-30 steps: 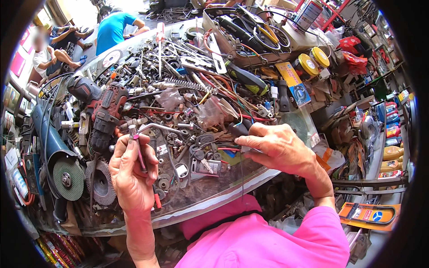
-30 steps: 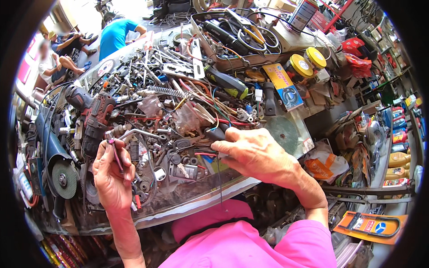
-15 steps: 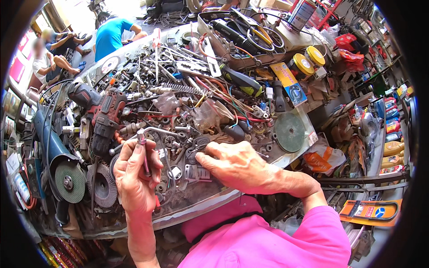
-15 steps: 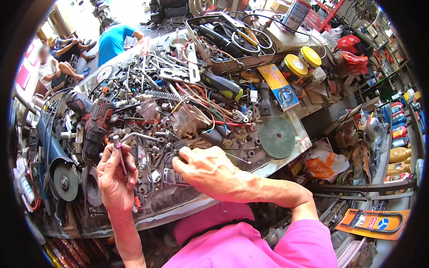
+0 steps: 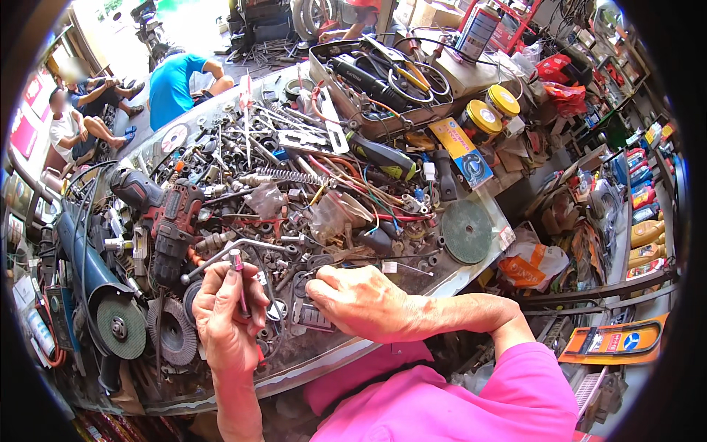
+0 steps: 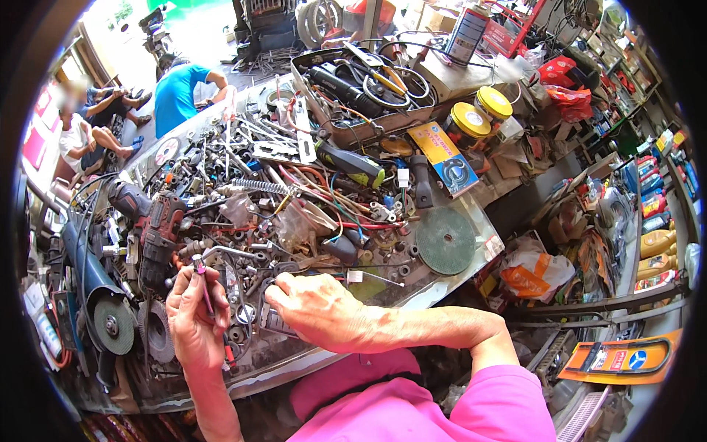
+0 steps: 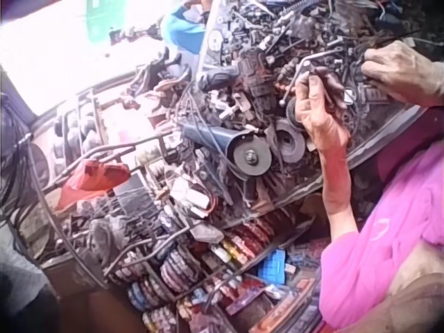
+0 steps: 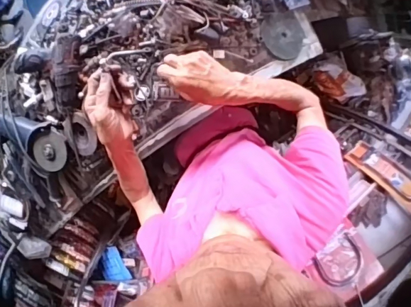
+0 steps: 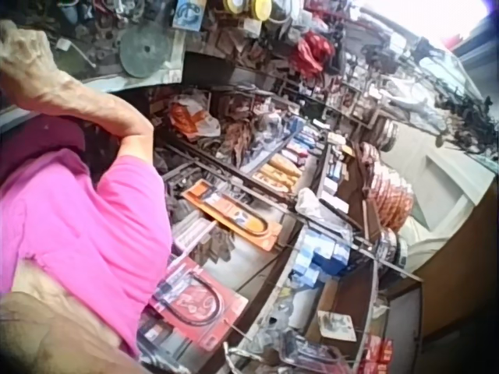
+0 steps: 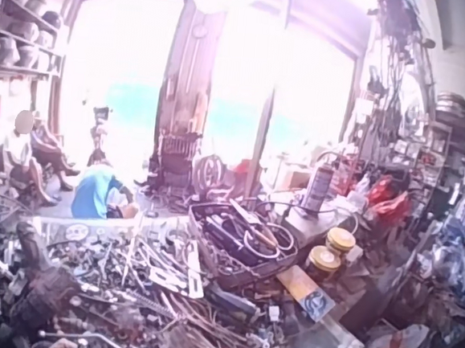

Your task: The person holds a small cylindrical electronic component and repeatedly uses a small metal tool to scrape or clean its surface. The person manipulates the component with both hands, rotating it to access different sides while working over a cluttered workbench.

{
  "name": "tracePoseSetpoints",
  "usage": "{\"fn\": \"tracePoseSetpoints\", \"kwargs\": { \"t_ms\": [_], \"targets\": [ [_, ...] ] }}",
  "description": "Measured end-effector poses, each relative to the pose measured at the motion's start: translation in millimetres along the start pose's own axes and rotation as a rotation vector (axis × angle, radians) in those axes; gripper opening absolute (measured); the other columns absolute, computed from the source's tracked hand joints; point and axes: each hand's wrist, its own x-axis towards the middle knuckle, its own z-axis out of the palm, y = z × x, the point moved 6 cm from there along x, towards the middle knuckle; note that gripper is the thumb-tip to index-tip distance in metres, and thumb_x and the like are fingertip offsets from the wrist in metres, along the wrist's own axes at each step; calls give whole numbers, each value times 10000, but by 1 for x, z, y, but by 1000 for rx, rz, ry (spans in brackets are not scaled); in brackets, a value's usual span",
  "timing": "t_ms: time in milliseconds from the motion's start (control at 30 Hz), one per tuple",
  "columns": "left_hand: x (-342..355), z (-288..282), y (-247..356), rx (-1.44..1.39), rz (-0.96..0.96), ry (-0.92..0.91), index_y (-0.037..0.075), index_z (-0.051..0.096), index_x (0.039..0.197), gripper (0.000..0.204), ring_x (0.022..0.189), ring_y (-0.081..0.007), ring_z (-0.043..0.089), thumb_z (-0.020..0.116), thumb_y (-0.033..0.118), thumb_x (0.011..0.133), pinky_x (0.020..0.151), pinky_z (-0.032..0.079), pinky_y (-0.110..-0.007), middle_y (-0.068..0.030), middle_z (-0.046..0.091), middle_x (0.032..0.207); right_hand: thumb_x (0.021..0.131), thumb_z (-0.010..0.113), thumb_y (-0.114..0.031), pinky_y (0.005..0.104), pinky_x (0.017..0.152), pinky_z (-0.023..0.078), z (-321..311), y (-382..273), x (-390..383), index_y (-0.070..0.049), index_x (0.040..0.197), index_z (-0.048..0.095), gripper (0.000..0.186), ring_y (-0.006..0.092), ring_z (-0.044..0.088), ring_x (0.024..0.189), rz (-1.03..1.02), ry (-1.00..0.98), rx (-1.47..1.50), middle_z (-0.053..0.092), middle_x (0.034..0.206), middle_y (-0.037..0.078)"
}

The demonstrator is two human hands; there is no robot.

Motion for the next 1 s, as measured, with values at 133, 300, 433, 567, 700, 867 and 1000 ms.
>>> {"fn": "tracePoseSetpoints", "kwargs": {
  "t_ms": [133, 300, 433, 567, 700, 867, 1000],
  "targets": [
    [2, 0, -2, 12, -5, -26, 10, 595, 972, 182, 416, -92, 477, 540, 183, 975, 355, 327, -186, -85, 605, 663, 750, 593, -44, 368, 573, 527, -24, 4, 18, -15, 913, 504, 187, 287, 641, 717, -24, 177, -24, 538, 858, 135],
    [1, 4, -2, 12, -16, -27, 1, 594, 961, 190, 420, -75, 477, 540, 183, 974, 370, 308, -163, -90, 616, 671, 820, 663, -128, 394, 609, 525, -51, 30, 40, -32, 964, 608, 181, 292, 629, 765, -15, 290, -151, 592, 912, 118],
    [1, 3, -1, -12, -8, -12, -9, 591, 974, 193, 424, -72, 476, 547, 179, 972, 380, 315, -163, -93, 617, 678, 795, 713, -273, 394, 657, 508, -72, 52, 28, -50, 968, 618, 298, 289, 628, 819, 301, 250, -432, 599, 925, 119],
    [1, -2, -2, 32, -46, -52, 24, 614, 990, 174, 464, -58, 493, 522, 172, 984, 407, 343, -169, -67, 639, 699, 729, 768, -307, 420, 705, 496, -66, 59, 27, -39, 1007, 611, 417, 316, 613, 900, 276, 221, -415, 587, 946, 124],
    [-4, 1, -3, 45, -96, -103, 43, 625, 999, 160, 497, -31, 493, 542, 180, 985, 424, 345, -164, -30, 642, 728, 717, 759, -232, 429, 693, 488, -66, 39, 27, -58, 928, 587, 324, 312, 586, 912, 250, 221, -322, 571, 951, 125],
    [-4, 1, -8, -29, -195, -134, 19, 610, 1014, 191, 477, -40, 496, 504, 177, 999, 407, 298, -155, -54, 643, 738, 704, 739, -135, 416, 689, 477, -57, 47, 33, -57, 827, 616, 191, 316, 601, 795, 219, 182, -182, 559, 795, 101],
    [-4, 4, -9, -2, -132, -139, 19, 613, 1002, 174, 478, -58, 512, 521, 166, 985, 403, 335, -161, -68, 644, 735, 717, 704, -102, 427, 679, 470, -70, 45, 31, -52, 813, 602, 148, 336, 593, 794, 160, 267, -108, 555, 810, 116]
  ]
}}
